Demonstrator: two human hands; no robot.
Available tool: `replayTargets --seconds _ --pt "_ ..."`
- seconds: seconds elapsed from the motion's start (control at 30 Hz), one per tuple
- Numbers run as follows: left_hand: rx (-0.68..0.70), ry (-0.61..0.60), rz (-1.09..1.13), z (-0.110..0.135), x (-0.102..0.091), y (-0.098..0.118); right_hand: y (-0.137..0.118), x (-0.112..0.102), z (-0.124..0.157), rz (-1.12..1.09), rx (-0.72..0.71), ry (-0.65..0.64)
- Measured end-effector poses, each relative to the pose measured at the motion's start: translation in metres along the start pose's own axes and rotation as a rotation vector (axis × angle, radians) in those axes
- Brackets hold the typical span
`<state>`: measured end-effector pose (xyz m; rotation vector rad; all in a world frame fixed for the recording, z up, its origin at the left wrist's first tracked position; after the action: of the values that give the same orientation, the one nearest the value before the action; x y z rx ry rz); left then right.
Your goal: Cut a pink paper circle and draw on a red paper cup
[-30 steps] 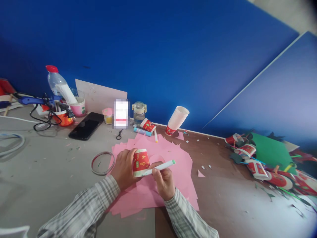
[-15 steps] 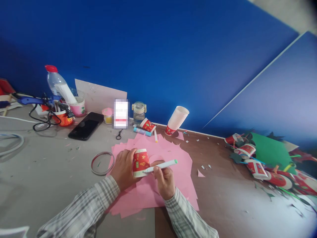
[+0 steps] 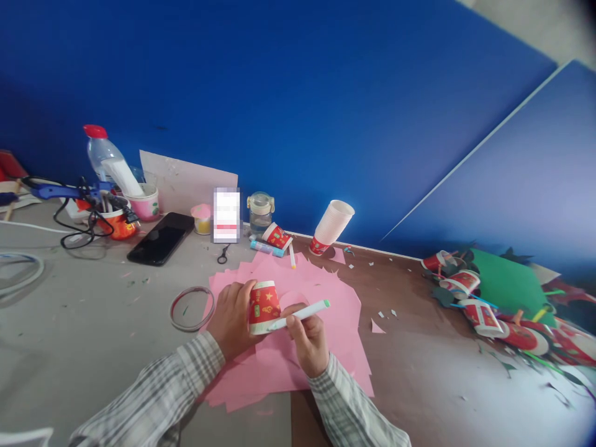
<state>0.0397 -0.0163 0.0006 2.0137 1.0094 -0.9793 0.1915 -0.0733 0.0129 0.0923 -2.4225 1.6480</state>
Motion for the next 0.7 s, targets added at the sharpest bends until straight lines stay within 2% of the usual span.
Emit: replayTargets --seconds 0.23,0.7 --pt "-0.002 0.021 0.018 0.0006 -0.0014 0.0005 0.0072 -0.0055 -0.0002 -0.037 0.018 0.078" --pt "-0.005 0.012 0.019 0.0015 0.0016 -0.001 0.0054 -0.0037 -0.0009 0.008 0.025 0.06"
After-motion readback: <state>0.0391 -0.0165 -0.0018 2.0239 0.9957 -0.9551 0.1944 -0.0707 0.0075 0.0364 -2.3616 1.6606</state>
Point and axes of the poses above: each hand's wrist, its own z-axis away from the middle knuckle, its own x-axis out of the palm, y = z × x, the point moved 3 cm from there along -z, towards the middle knuckle, and after that the axes turned 15 degrees about -z, right-handed, at the moved point
